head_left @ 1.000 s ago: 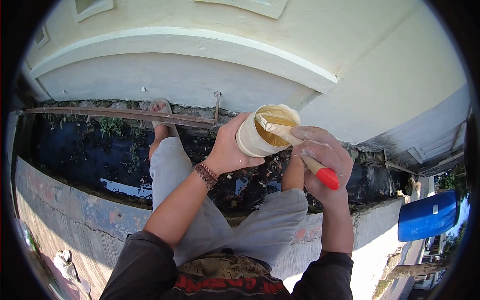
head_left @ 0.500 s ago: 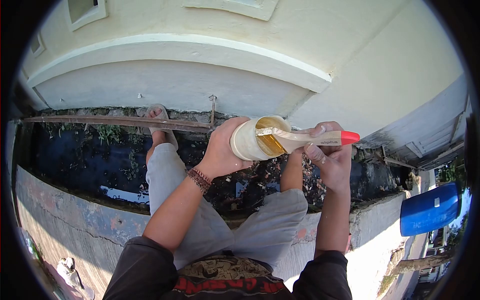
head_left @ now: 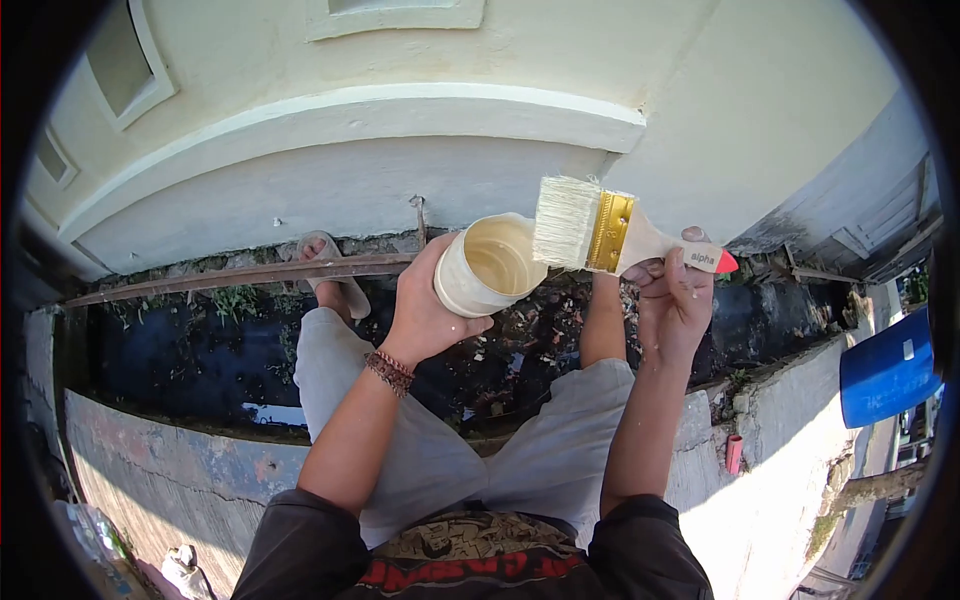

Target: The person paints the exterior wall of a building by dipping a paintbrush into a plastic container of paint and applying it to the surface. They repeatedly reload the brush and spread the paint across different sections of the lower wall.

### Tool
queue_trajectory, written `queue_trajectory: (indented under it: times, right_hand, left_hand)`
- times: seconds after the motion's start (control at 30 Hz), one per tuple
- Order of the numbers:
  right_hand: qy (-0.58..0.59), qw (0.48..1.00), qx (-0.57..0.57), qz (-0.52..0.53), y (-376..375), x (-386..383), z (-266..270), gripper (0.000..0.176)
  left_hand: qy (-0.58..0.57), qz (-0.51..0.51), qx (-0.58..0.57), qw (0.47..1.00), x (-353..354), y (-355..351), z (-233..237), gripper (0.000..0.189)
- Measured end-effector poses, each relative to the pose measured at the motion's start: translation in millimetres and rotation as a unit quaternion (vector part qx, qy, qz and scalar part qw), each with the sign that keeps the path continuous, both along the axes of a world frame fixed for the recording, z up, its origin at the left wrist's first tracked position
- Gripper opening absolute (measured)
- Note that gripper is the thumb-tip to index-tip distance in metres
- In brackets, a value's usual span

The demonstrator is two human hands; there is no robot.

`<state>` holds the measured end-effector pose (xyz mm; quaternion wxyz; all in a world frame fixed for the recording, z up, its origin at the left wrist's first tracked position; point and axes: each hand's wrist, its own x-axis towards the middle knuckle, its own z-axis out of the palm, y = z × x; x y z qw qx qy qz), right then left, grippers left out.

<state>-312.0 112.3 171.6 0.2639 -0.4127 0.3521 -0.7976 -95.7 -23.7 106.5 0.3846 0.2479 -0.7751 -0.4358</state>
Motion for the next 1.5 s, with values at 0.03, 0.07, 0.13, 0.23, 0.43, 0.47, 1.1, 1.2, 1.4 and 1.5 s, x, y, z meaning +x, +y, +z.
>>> queue_trajectory:
  times: [0.03, 0.07, 0.13, 0.23, 0.43, 0.47, 1.1, 1.2, 1.4, 1.5]
  right_hand:
    - [-0.075, 0.996, -0.044, 0.000, -1, -5, -12, 0.023]
    - [-0.150, 0.985, -0.089, -0.001, -2, -11, -27, 0.021]
    - [-0.186, 0.975, -0.124, 0.011, -5, -21, -60, 0.020]
    - [-0.377, 0.911, -0.051, -0.158, -23, -22, -123, 0.019]
    - [-0.503, 0.837, -0.056, -0.209, -91, -8, -216, 0.024]
    - [-0.512, 0.832, -0.053, -0.206, -102, -7, -224, 0.025]
    - [-0.483, 0.825, -0.144, -0.255, -211, -29, -211, 0.022]
    - [-0.492, 0.821, -0.112, -0.268, -195, -19, -230, 0.022]
    - [-0.449, 0.840, -0.181, -0.246, -216, -39, -174, 0.023]
    - [-0.477, 0.825, -0.128, -0.275, -224, -32, -238, 0.023]
  left_hand:
    - [0.008, 0.022, 0.014, 1.000, 0, 1, 0, 0.086]
    - [0.015, 0.044, 0.028, 0.998, -1, 1, -1, 0.084]
    - [0.042, 0.031, 0.051, 0.997, 1, 2, -1, 0.084]
    - [0.077, 0.029, 0.096, 0.992, 10, -3, -2, 0.082]
    - [0.024, 0.041, 0.193, 0.980, 41, -3, -7, 0.098]
    - [0.029, 0.055, 0.200, 0.978, 44, -3, -7, 0.101]
    - [-0.137, 0.020, 0.214, 0.967, 34, -12, -42, 0.107]
    - [-0.164, 0.004, 0.205, 0.965, 30, -11, -37, 0.107]
    - [-0.200, 0.018, 0.173, 0.964, 37, -13, -42, 0.108]
    - [-0.149, 0.035, 0.175, 0.973, 31, -13, -43, 0.110]
